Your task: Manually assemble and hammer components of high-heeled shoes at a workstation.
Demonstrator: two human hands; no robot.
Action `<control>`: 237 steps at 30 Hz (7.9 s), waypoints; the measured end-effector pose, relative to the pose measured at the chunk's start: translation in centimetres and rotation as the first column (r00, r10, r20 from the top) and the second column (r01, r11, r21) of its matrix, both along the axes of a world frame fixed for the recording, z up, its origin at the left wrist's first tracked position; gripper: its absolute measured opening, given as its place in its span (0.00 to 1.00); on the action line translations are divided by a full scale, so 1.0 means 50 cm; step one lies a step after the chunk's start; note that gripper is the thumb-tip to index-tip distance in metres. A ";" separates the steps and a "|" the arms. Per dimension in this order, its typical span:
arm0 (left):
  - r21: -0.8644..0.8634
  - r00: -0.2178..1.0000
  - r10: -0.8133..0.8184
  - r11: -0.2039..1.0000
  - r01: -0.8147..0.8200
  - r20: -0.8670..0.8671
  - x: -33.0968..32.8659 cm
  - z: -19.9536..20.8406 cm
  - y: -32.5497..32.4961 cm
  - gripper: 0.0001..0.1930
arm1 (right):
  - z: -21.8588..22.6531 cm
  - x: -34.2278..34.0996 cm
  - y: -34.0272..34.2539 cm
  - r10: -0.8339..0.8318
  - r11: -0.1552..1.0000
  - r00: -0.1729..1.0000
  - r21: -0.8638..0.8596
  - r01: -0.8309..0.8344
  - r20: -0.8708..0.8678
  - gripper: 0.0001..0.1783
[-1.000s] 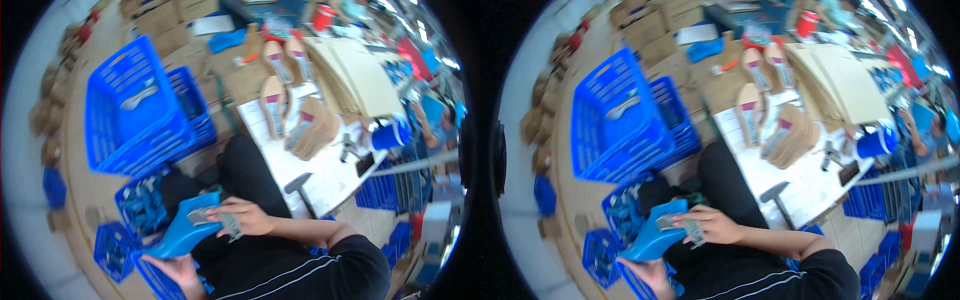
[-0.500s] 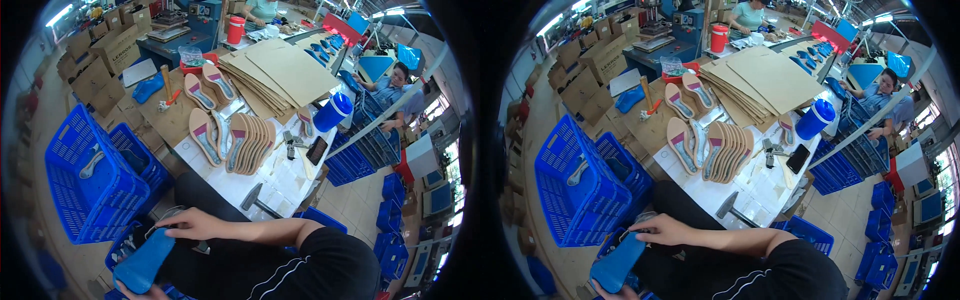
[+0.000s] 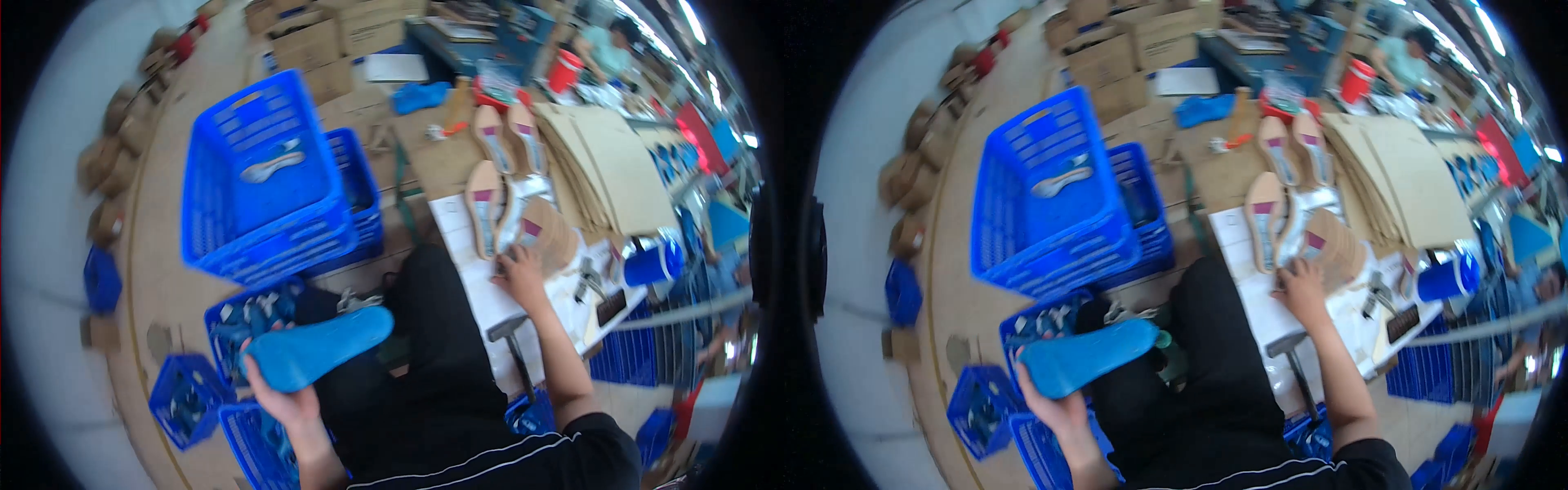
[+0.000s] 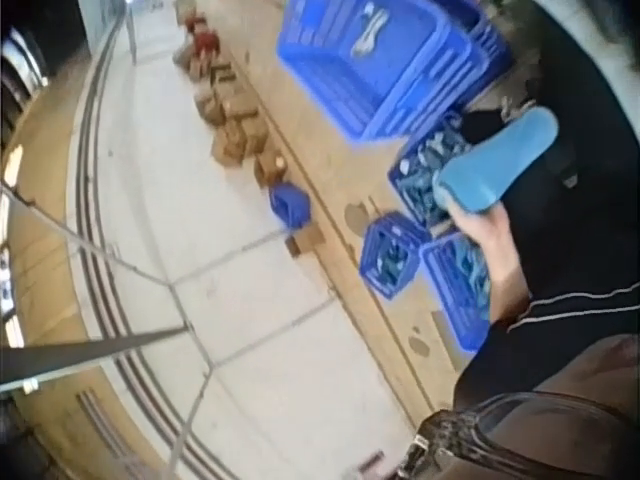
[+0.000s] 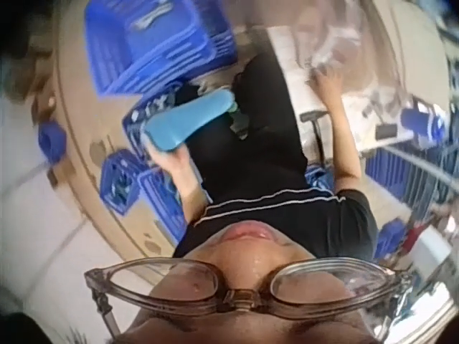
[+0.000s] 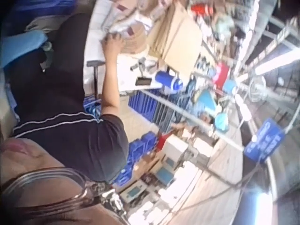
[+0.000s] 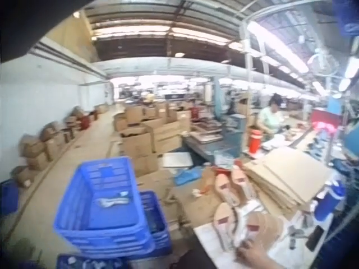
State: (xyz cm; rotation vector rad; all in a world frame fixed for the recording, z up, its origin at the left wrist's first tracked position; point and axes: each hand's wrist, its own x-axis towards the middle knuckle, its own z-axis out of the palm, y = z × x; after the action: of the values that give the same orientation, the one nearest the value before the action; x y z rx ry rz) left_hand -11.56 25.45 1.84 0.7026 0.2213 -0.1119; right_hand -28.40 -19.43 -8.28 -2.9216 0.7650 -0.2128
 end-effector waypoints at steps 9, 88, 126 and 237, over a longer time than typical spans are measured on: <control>-0.017 0.995 -0.036 0.999 0.038 0.094 0.004 -0.001 0.016 0.31 | 0.186 0.009 0.058 0.237 0.956 0.940 -0.233 -0.180 0.245 0.15; 0.860 0.426 -0.899 -0.293 -0.418 -0.099 0.079 0.237 0.095 0.36 | 0.082 0.255 0.344 -0.045 -0.520 0.870 0.732 -0.440 0.491 0.18; 0.843 0.436 -0.870 -0.403 -0.357 -0.231 0.063 0.272 0.081 0.33 | 0.051 0.255 0.341 0.052 -0.391 0.759 0.713 -0.582 0.649 0.29; 0.889 0.462 -0.875 -0.321 -0.326 -0.147 0.007 0.240 0.133 0.34 | 0.356 0.134 0.380 0.159 0.776 0.959 0.571 -0.268 0.234 0.09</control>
State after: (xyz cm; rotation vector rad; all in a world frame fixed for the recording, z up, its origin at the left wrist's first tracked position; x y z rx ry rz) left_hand -11.20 32.10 13.85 2.5545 -1.1457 -0.3087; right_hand -21.69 -0.44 9.53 -2.3133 0.3668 -0.1615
